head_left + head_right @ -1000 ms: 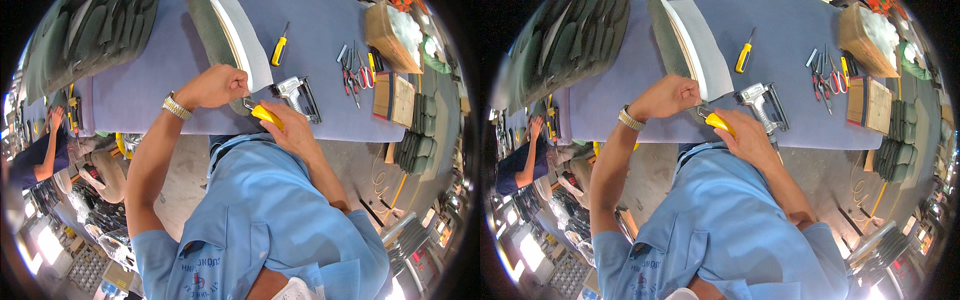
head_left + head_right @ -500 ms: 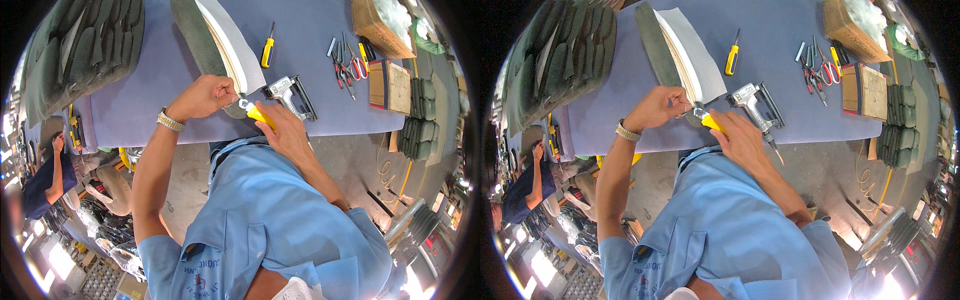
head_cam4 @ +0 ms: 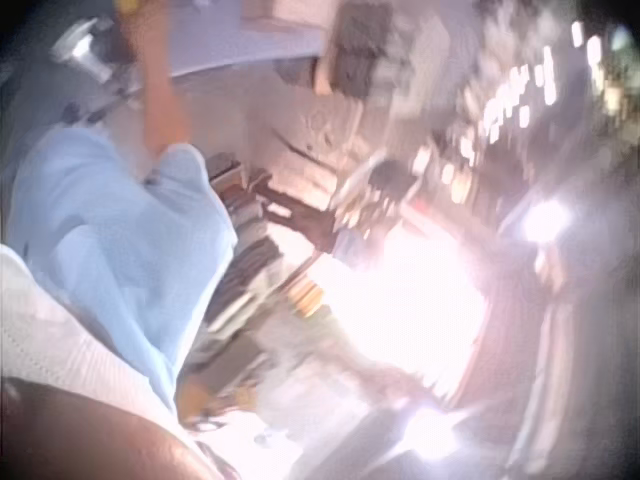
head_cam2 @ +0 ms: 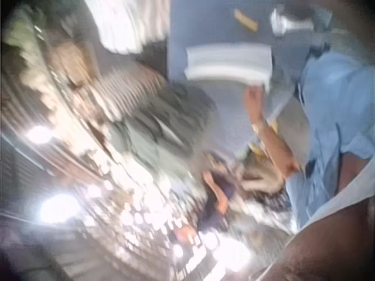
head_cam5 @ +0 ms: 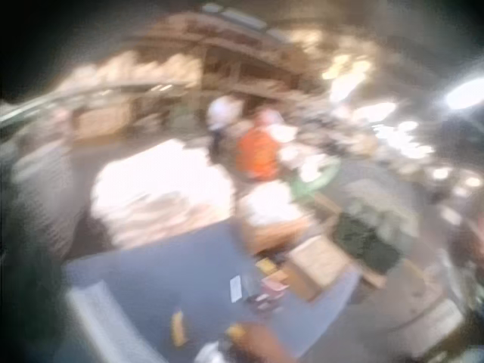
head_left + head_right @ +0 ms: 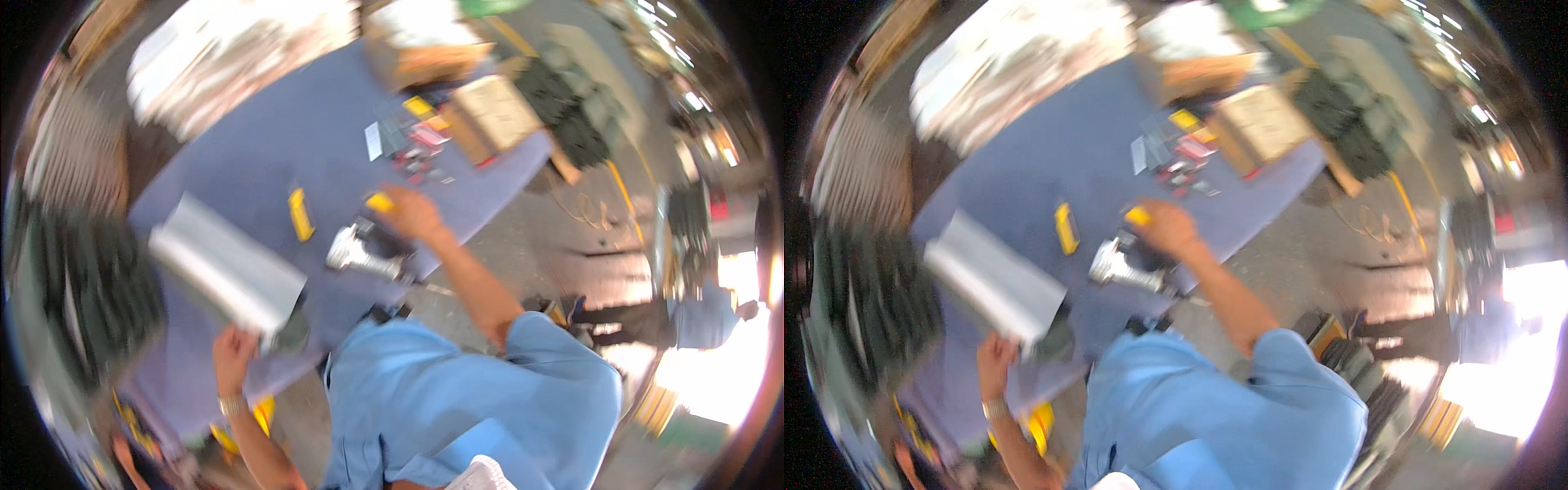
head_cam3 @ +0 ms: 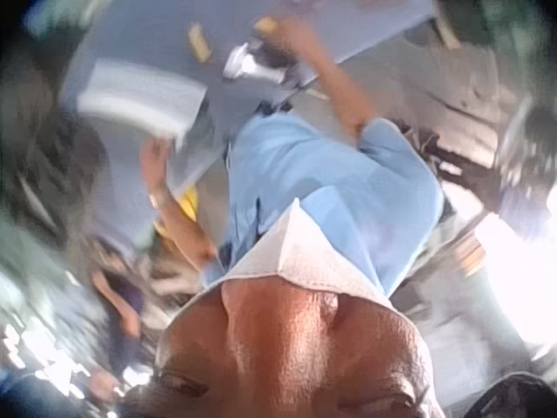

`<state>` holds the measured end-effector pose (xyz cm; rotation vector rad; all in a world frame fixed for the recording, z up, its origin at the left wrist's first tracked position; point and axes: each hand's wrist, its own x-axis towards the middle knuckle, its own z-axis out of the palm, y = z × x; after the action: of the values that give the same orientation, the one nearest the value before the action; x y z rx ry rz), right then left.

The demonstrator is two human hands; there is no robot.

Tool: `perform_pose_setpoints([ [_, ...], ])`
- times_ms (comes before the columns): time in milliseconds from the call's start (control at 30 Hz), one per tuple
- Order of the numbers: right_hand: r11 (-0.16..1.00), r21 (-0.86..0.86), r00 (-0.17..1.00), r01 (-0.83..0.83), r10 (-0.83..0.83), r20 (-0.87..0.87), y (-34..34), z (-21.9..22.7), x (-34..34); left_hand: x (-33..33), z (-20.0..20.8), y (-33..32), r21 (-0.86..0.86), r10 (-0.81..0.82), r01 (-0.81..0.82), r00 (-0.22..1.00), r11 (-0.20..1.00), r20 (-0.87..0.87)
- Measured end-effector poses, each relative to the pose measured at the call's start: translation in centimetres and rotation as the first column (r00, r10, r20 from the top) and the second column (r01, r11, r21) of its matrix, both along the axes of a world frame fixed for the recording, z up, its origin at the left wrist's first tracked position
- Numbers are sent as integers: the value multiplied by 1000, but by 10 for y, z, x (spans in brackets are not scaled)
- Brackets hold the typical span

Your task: The person assembles green fabric cushions by folding the fabric over a foam insert, stapling the edges with a pneumatic stapler, and trimming excess fabric with a utility knife. The person repeats this process for multiple cushions, stacking finished units on the table.

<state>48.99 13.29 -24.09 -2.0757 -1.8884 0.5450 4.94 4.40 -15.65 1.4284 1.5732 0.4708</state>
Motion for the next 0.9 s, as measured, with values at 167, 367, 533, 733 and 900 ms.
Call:
perform_pose_setpoints([
  [167,992,126,980,-29,53,-192,12,-8,-3,-43,-58,-32,55,254,-280,926,958,279],
  [367,895,-180,890,-407,345,-299,-40,-41,-63,-48,-66,-86,-133,671,-663,692,737,265],
  [533,765,-252,761,-593,430,-485,-72,-48,-104,-166,-200,-175,528,224,330,642,783,-733],
  [733,764,-263,792,-588,480,-377,-78,-53,-90,-5,-115,-128,119,718,-749,660,652,221],
  [900,822,-198,830,-534,466,-307,-61,-43,-89,45,-85,-77,307,528,-636,766,708,368],
])
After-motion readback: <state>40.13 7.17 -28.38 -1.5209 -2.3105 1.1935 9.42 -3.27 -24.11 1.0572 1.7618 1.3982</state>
